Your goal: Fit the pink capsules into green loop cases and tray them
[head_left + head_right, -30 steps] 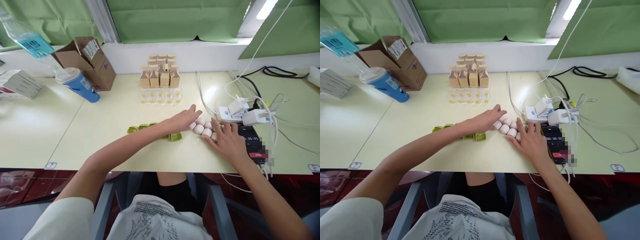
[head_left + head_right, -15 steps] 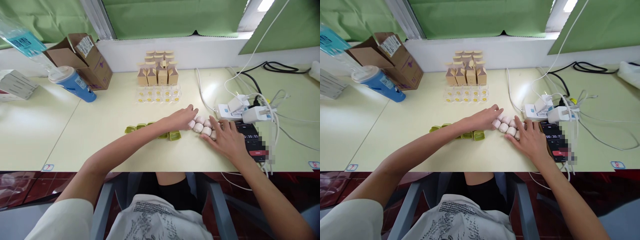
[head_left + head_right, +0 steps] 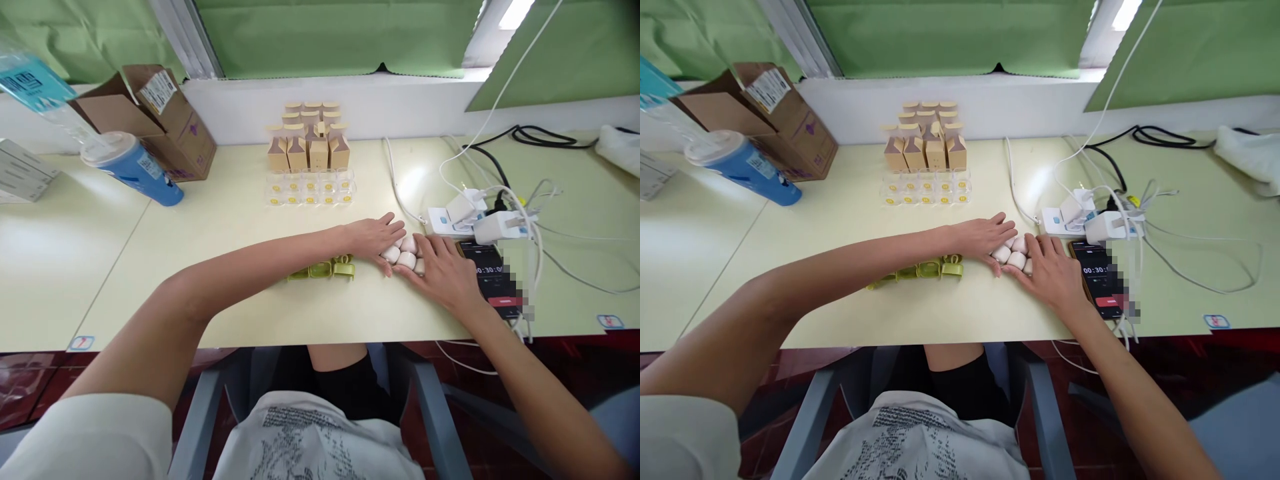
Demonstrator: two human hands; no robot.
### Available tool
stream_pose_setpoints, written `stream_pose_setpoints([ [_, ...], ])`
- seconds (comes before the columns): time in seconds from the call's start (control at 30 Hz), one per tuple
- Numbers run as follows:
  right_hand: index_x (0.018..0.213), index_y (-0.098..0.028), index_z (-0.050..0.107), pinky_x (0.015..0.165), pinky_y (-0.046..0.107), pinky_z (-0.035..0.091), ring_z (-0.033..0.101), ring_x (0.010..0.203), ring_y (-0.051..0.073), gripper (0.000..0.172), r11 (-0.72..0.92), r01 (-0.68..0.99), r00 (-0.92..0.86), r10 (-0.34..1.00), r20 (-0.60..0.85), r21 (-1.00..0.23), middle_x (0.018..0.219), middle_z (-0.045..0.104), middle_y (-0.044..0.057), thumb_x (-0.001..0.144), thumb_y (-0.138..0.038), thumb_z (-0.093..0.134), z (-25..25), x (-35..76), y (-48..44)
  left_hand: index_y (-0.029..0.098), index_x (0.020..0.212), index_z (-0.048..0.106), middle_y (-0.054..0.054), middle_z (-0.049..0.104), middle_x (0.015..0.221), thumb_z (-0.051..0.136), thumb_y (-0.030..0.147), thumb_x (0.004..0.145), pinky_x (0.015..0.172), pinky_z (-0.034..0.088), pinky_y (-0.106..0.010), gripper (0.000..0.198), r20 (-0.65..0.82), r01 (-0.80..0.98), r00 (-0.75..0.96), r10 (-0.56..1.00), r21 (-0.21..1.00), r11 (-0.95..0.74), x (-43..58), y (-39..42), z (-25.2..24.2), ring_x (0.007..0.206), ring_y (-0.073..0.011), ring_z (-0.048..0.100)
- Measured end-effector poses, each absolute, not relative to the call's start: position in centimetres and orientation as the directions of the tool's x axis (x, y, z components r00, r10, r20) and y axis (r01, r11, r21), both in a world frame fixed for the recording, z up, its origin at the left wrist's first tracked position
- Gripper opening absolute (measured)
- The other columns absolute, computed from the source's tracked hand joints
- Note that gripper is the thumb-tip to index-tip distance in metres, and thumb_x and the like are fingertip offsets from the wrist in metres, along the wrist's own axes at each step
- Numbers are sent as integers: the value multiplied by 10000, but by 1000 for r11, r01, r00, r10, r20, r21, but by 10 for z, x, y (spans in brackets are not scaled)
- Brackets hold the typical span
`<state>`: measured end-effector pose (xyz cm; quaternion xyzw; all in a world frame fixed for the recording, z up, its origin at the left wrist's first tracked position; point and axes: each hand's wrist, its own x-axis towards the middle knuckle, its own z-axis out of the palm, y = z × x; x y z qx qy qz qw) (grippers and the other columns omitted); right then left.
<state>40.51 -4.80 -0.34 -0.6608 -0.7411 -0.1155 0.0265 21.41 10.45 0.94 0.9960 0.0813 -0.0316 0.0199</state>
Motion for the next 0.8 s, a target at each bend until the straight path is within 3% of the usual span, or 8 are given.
stream_pose_setpoints([
  [0.33,1306,-121,672,574,340,274,634,1134,356,675,152,969,-194,957,216,196,1187,731,203,1098,-690,373,-4,410,-32,59,1308,654,-286,662,1312,563,640,1050,831,491,-445,641,-10,207,978,207,-1,-978,214,102,13,1188,-418,568],
  [0.57,1632,-113,479,632,348,432,596,1215,398,815,175,955,-217,963,162,238,1348,690,245,1102,-711,321,-4,406,-31,73,1320,654,-294,656,1302,643,665,1003,785,481,-436,672,18,218,976,218,6,-976,210,107,7,1164,-434,581],
  [0.7,1674,-100,419,638,358,461,593,1241,407,918,180,953,-219,965,146,244,1379,676,258,1078,-791,318,-5,406,-37,57,1318,644,-294,657,1325,653,671,998,822,478,-441,692,-18,189,982,190,-48,-981,210,107,10,1165,-430,585],
  [0.8,1604,-83,485,623,359,434,604,1221,399,914,174,957,-214,964,159,230,1336,687,253,1071,-808,322,-5,406,-37,62,1304,647,-286,661,1337,646,637,1009,838,476,-441,646,-46,173,983,176,-68,-983,210,108,14,1165,-421,589],
])
